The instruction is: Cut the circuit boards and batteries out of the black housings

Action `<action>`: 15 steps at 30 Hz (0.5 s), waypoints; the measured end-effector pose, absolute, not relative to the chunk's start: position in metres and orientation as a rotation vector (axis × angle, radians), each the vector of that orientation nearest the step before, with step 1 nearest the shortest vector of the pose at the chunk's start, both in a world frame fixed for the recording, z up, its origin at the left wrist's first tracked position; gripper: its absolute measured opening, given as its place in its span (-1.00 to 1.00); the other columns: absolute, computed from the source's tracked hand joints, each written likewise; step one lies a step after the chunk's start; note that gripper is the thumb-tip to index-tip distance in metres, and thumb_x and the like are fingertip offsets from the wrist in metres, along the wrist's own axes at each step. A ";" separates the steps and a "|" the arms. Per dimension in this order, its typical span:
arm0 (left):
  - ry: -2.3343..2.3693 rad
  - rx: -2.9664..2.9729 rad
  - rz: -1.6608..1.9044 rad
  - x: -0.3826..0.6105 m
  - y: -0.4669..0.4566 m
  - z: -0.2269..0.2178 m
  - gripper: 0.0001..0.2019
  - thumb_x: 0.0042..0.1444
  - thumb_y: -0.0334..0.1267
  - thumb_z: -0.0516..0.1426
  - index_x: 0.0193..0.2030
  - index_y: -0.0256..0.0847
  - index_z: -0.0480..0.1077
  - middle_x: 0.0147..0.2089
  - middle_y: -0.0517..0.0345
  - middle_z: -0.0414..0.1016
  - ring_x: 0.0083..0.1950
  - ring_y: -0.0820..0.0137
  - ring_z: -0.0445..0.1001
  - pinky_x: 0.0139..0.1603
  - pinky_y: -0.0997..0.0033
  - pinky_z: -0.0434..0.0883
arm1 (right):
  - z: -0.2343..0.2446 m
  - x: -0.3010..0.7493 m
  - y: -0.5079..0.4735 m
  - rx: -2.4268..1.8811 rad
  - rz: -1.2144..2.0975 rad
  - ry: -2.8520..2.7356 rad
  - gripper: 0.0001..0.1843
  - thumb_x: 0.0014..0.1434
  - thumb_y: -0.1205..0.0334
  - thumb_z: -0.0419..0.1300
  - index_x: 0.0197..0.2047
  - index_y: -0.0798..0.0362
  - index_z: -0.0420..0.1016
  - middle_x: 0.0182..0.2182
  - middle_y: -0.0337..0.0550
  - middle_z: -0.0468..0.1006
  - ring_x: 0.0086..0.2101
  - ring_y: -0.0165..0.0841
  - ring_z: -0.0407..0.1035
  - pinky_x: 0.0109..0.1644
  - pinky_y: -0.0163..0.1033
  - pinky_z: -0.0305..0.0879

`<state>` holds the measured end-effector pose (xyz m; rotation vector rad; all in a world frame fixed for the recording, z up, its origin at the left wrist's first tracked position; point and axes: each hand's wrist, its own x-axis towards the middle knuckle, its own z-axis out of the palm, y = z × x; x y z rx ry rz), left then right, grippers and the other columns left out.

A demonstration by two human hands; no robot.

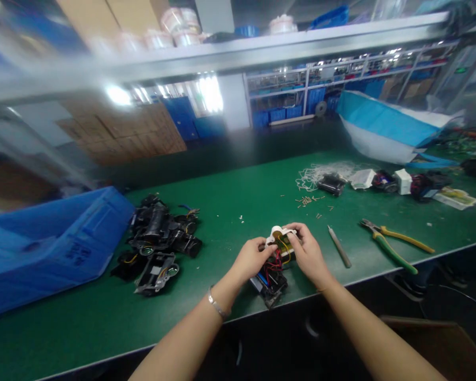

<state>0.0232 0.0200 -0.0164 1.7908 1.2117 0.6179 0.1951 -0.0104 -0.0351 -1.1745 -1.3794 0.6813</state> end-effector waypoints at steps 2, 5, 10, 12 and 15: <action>1.202 1.739 0.687 0.024 0.021 -0.023 -0.73 0.09 -0.06 0.11 -0.22 -0.24 0.40 -0.29 0.11 0.54 -0.29 0.35 0.49 -0.28 0.43 0.36 | -0.037 0.219 -0.014 -1.275 0.583 -1.493 -0.66 0.28 0.06 -0.02 0.05 0.01 0.28 -0.03 -0.06 0.41 -0.06 -0.27 0.33 0.03 -0.15 0.26; 1.292 1.707 0.830 0.023 0.022 -0.030 -0.75 0.09 -0.06 0.11 -0.23 -0.20 0.35 -0.35 0.18 0.51 -0.35 0.40 0.46 -0.35 0.46 0.33 | -0.049 0.265 -0.020 -1.643 0.097 -1.484 -0.50 0.21 -0.04 0.06 0.09 0.11 0.28 0.02 0.11 0.35 0.04 -0.09 0.22 0.13 0.02 0.14; 1.430 1.719 0.908 0.021 0.020 -0.030 -0.76 0.08 -0.05 0.12 -0.28 -0.19 0.32 -0.35 0.18 0.49 -0.37 0.41 0.44 -0.39 0.47 0.31 | -0.068 0.303 -0.028 -2.134 -0.184 -1.603 -0.54 0.15 -0.08 0.10 -0.15 0.19 0.40 -0.23 0.20 0.44 -0.17 0.04 0.33 -0.09 0.06 0.26; 1.437 1.736 0.905 0.021 0.019 -0.029 -0.77 0.08 -0.06 0.12 -0.26 -0.18 0.33 -0.34 0.18 0.50 -0.37 0.42 0.45 -0.40 0.48 0.30 | -0.062 0.291 -0.032 -2.080 -0.007 -1.666 -0.66 0.22 0.00 0.02 -0.21 0.13 0.39 -0.29 0.10 0.48 -0.25 -0.07 0.38 -0.16 -0.05 0.29; 1.433 1.735 0.892 0.022 0.017 -0.027 -0.78 0.09 -0.08 0.12 -0.23 -0.17 0.33 -0.32 0.18 0.51 -0.36 0.41 0.47 -0.39 0.48 0.31 | -0.039 0.256 -0.041 -1.809 0.392 -1.694 -0.68 0.29 0.05 -0.07 -0.09 0.09 0.34 -0.37 -0.07 0.54 -0.37 -0.24 0.43 -0.27 -0.21 0.31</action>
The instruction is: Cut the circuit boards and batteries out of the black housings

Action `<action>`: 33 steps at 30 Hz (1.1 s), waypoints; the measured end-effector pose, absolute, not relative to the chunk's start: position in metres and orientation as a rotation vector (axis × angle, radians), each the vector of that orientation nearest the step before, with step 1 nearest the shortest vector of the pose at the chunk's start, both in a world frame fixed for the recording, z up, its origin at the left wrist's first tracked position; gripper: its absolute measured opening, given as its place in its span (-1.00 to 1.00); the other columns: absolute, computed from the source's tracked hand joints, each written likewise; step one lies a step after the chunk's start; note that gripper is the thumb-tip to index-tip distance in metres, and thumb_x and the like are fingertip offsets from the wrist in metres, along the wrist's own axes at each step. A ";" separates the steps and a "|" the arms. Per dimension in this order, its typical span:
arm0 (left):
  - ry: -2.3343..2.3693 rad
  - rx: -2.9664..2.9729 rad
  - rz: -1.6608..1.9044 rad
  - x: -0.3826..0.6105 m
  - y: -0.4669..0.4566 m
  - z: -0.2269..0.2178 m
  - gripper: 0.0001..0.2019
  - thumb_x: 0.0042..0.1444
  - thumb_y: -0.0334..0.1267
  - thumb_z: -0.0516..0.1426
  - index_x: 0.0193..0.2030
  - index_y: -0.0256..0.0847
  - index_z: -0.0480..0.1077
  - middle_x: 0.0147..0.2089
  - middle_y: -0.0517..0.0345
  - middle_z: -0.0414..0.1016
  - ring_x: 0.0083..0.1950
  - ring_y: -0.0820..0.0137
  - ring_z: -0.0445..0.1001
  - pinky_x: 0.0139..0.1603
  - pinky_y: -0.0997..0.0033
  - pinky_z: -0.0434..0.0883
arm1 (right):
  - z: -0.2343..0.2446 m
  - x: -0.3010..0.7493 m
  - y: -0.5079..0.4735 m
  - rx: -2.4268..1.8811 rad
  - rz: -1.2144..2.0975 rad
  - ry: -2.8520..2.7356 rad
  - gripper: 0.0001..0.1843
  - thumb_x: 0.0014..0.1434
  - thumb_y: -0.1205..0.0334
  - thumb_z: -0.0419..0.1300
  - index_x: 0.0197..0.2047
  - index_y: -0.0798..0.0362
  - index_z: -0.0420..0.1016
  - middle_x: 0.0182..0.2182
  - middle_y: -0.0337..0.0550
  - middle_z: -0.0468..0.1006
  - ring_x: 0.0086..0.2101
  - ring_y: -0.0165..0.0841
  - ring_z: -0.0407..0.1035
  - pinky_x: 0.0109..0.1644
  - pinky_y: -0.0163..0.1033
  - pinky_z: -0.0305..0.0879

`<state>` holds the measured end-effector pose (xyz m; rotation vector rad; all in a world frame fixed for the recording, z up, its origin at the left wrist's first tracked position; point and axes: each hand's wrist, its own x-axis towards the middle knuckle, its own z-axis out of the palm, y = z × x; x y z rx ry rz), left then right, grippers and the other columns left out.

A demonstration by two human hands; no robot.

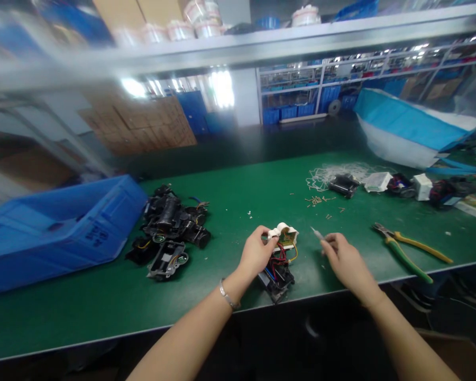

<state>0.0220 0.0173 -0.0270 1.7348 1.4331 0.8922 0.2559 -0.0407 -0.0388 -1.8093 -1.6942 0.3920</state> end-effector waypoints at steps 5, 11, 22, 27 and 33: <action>1.413 1.723 0.909 0.024 0.016 -0.024 -0.79 0.09 -0.11 0.13 -0.21 -0.19 0.35 -0.24 0.12 0.54 -0.28 0.37 0.52 -0.31 0.45 0.37 | -0.009 0.201 -0.054 -1.582 0.499 -1.833 -0.58 0.31 0.04 -0.09 0.16 -0.11 0.32 -0.19 -0.12 0.59 -0.27 -0.22 0.49 -0.20 -0.19 0.34; 1.462 1.725 0.886 0.025 0.014 -0.017 -0.82 0.08 -0.15 0.15 -0.23 -0.20 0.38 -0.24 0.08 0.56 -0.28 0.35 0.54 -0.29 0.42 0.40 | -0.025 0.182 -0.047 -1.669 0.450 -1.814 -0.58 0.31 0.04 -0.08 0.15 -0.14 0.37 -0.16 -0.07 0.60 -0.23 -0.15 0.51 -0.24 -0.18 0.37; 1.476 1.822 0.899 0.023 0.015 -0.023 -0.83 0.12 -0.17 0.12 -0.21 -0.20 0.39 -0.21 0.08 0.55 -0.22 0.36 0.52 -0.21 0.40 0.41 | -0.030 0.178 -0.045 -1.653 0.492 -1.741 -0.58 0.31 0.03 -0.09 0.15 -0.14 0.38 -0.11 -0.09 0.57 -0.17 -0.15 0.50 -0.15 -0.15 0.37; 1.470 1.827 0.883 0.024 0.015 -0.022 -0.84 0.14 -0.16 0.11 -0.21 -0.18 0.37 -0.21 0.08 0.55 -0.21 0.36 0.52 -0.22 0.42 0.40 | -0.030 0.179 -0.043 -1.692 0.427 -1.778 -0.57 0.32 0.03 -0.10 0.15 -0.13 0.38 -0.18 -0.06 0.60 -0.23 -0.14 0.52 -0.21 -0.16 0.36; 1.592 2.036 0.781 0.026 0.008 -0.014 -0.83 0.15 -0.12 0.09 -0.22 -0.16 0.33 -0.30 0.09 0.53 -0.26 0.32 0.51 -0.29 0.43 0.34 | -0.012 0.178 -0.047 -1.813 0.221 -1.893 -0.60 0.31 0.06 -0.10 0.04 -0.12 0.47 -0.38 -0.04 0.63 -0.43 -0.16 0.51 -0.40 -0.20 0.28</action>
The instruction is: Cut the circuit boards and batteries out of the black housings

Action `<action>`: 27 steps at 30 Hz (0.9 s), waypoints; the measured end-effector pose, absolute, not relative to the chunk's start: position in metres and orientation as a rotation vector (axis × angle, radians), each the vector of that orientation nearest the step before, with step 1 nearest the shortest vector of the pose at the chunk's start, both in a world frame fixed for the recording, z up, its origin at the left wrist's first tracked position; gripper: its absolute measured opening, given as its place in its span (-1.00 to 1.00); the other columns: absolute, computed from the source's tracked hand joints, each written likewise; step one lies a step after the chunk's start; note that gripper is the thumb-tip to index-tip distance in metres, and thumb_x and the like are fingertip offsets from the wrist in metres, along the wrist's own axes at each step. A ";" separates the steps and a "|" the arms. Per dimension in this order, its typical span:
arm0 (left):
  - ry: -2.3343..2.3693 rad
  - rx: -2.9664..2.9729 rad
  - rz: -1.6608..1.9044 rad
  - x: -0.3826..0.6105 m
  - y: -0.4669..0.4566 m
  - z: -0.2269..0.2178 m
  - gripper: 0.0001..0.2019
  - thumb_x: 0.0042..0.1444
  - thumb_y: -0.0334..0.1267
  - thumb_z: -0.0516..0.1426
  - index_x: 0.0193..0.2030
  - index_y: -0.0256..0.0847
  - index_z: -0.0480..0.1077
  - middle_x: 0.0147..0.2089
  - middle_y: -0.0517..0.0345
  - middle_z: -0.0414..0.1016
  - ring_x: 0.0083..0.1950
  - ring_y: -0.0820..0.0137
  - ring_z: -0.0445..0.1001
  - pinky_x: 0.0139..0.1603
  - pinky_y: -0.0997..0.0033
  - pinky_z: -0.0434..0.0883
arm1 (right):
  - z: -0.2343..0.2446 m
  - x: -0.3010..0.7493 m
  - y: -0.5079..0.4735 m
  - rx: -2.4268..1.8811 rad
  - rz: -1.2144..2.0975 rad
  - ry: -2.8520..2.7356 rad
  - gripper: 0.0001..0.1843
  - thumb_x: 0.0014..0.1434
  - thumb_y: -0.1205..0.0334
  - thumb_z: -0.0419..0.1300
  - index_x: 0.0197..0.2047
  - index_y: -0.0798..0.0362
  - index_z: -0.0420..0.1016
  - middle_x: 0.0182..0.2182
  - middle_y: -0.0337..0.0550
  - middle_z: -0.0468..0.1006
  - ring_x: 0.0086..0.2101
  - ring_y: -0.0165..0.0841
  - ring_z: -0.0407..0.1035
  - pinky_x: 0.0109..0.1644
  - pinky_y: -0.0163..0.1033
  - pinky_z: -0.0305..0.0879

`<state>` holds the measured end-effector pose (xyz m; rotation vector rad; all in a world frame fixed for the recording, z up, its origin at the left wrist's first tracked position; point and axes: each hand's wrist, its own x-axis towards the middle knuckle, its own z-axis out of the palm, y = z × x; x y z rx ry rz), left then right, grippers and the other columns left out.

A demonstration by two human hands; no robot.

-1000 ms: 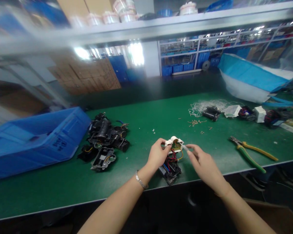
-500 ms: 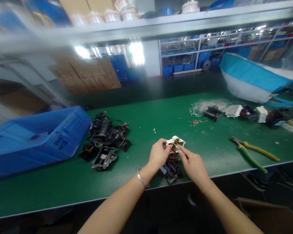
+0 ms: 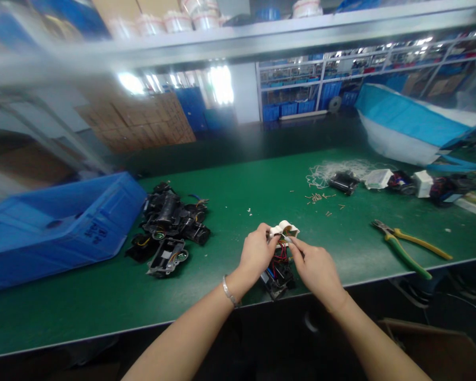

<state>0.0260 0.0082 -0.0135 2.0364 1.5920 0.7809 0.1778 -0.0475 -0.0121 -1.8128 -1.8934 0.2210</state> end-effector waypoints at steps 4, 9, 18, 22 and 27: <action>1.724 2.181 0.672 0.029 0.004 -0.005 -0.81 0.18 -0.11 0.07 -0.20 -0.17 0.30 -0.33 0.07 0.52 -0.31 0.28 0.50 -0.34 0.42 0.29 | 0.001 0.170 -0.051 -1.919 0.084 -1.918 -0.61 0.31 0.07 -0.11 -0.09 -0.07 0.52 -0.52 -0.03 0.58 -0.54 -0.18 0.46 -0.51 -0.24 0.14; 1.746 2.253 0.615 0.030 0.002 -0.001 -0.83 0.19 -0.13 0.05 -0.20 -0.17 0.27 -0.32 0.07 0.51 -0.30 0.28 0.50 -0.35 0.42 0.27 | 0.000 0.168 -0.049 -1.926 0.118 -1.880 -0.61 0.31 0.09 -0.11 -0.10 -0.03 0.51 -0.48 -0.02 0.59 -0.50 -0.16 0.47 -0.48 -0.23 0.13; 1.696 2.298 0.566 0.033 -0.002 0.002 -0.88 0.22 -0.19 0.00 -0.19 -0.16 0.25 -0.29 0.07 0.50 -0.30 0.31 0.49 -0.34 0.43 0.27 | -0.009 0.168 -0.037 -1.774 0.349 -1.797 -0.61 0.31 0.13 -0.11 -0.26 0.01 0.53 -0.44 -0.04 0.60 -0.45 -0.22 0.47 -0.42 -0.26 0.15; 1.684 2.284 0.640 0.031 -0.002 0.000 -0.87 0.23 -0.17 -0.01 -0.18 -0.14 0.26 -0.30 0.09 0.49 -0.32 0.30 0.48 -0.36 0.42 0.26 | -0.005 0.167 -0.035 -1.767 0.387 -1.818 -0.60 0.32 0.13 -0.12 -0.28 0.01 0.52 -0.44 -0.05 0.59 -0.44 -0.22 0.46 -0.40 -0.25 0.14; 1.687 2.232 0.688 0.030 -0.002 -0.002 -0.89 0.20 -0.18 0.03 -0.19 -0.13 0.28 -0.32 0.13 0.48 -0.33 0.32 0.46 -0.38 0.43 0.24 | 0.004 0.190 -0.059 -1.634 0.648 -1.880 -0.57 0.32 0.04 -0.10 -0.40 0.00 0.48 -0.51 -0.16 0.54 -0.47 -0.29 0.40 -0.38 -0.26 0.15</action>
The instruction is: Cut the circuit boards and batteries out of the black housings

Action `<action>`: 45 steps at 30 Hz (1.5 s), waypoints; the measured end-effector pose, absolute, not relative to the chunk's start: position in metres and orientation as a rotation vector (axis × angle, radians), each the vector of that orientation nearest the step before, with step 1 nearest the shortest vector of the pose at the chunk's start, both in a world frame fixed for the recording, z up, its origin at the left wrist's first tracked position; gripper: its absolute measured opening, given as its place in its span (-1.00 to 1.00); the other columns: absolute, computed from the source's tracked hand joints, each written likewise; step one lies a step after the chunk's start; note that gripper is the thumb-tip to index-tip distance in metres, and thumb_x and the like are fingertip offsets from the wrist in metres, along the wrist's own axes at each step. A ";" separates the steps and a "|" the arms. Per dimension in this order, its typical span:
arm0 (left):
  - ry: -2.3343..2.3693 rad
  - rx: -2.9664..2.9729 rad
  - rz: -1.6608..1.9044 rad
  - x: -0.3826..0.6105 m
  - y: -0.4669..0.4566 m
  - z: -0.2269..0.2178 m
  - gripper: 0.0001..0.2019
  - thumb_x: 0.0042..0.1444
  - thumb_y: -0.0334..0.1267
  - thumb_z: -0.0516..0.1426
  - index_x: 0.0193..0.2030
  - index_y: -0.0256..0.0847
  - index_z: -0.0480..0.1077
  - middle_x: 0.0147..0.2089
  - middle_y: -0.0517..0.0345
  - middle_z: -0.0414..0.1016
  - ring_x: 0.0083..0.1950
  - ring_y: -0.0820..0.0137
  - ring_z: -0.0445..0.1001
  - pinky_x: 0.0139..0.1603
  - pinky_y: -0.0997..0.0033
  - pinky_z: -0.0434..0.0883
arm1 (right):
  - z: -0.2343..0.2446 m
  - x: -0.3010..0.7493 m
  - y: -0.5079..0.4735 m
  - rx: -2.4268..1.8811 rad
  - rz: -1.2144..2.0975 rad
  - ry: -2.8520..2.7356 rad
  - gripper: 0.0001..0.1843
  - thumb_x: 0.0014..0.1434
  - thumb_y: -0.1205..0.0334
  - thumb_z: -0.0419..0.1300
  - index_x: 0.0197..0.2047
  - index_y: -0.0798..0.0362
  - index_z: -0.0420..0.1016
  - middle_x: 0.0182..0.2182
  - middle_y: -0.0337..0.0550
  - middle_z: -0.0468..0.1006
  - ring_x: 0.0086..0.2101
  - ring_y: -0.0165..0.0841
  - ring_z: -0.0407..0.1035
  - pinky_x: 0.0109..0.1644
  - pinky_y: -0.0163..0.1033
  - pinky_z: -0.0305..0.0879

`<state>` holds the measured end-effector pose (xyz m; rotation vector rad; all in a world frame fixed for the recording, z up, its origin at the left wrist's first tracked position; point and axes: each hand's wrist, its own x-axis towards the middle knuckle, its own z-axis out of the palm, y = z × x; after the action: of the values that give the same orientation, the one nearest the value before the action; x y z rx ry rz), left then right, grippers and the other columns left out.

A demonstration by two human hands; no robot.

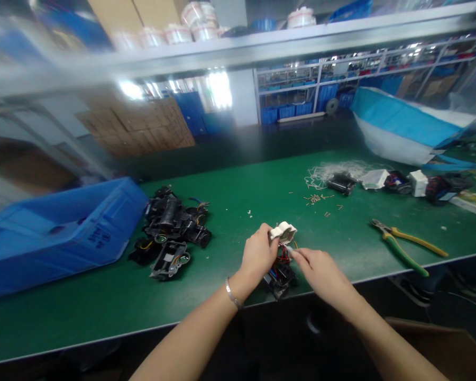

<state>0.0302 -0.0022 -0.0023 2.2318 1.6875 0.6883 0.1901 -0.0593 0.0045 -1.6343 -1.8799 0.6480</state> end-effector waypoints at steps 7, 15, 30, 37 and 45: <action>1.449 2.391 0.757 0.034 -0.008 0.001 -0.83 0.05 -0.43 0.12 -0.22 -0.12 0.33 -0.22 0.17 0.46 -0.16 0.35 0.40 -0.14 0.42 0.29 | 0.011 0.221 -0.032 -1.519 0.504 -1.565 -0.63 0.14 -0.06 0.14 -0.15 0.03 0.55 -0.23 -0.10 0.50 -0.23 -0.27 0.39 -0.12 -0.21 0.25; 1.410 2.403 0.754 0.029 -0.007 -0.001 -0.79 0.00 -0.47 0.12 -0.21 -0.14 0.36 -0.23 0.18 0.44 -0.16 0.36 0.38 -0.12 0.41 0.29 | -0.013 0.210 0.011 -1.425 0.670 -1.453 -0.58 0.10 -0.10 0.15 -0.36 0.12 0.58 -0.44 -0.14 0.51 -0.42 -0.35 0.37 -0.32 -0.28 0.25; 1.501 2.173 0.835 0.026 -0.006 -0.002 -0.89 0.10 -0.26 0.13 -0.20 -0.09 0.38 -0.23 0.24 0.50 -0.24 0.38 0.43 -0.23 0.40 0.31 | -0.046 0.311 0.023 -1.796 0.162 -1.300 -0.22 -0.01 0.07 0.24 0.22 0.30 0.25 0.18 0.31 0.20 0.18 0.10 0.05 0.23 0.17 -0.06; 1.290 2.120 0.900 0.025 -0.004 0.000 -0.82 0.08 -0.36 0.13 -0.16 -0.11 0.42 -0.17 0.23 0.52 -0.16 0.40 0.45 -0.09 0.40 0.36 | -0.017 0.244 -0.012 -1.213 0.590 -1.946 -0.17 0.04 0.35 0.13 0.36 -0.05 -0.06 0.27 -0.08 0.14 0.23 -0.23 0.03 0.30 -0.01 -0.06; 1.184 1.980 0.901 0.013 -0.004 0.001 -0.67 0.09 -0.19 0.16 0.02 -0.12 0.35 0.02 0.11 0.45 0.03 0.34 0.42 0.03 0.30 0.40 | -0.022 0.225 -0.016 -1.185 0.984 -1.723 -0.64 0.17 0.11 0.12 0.02 0.02 0.41 -0.13 -0.13 0.55 -0.17 -0.26 0.44 -0.08 -0.17 0.35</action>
<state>0.0131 -0.0036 0.0014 1.9797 1.1841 0.9013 0.2250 -0.0161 -0.0216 -1.1851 -1.7226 0.9838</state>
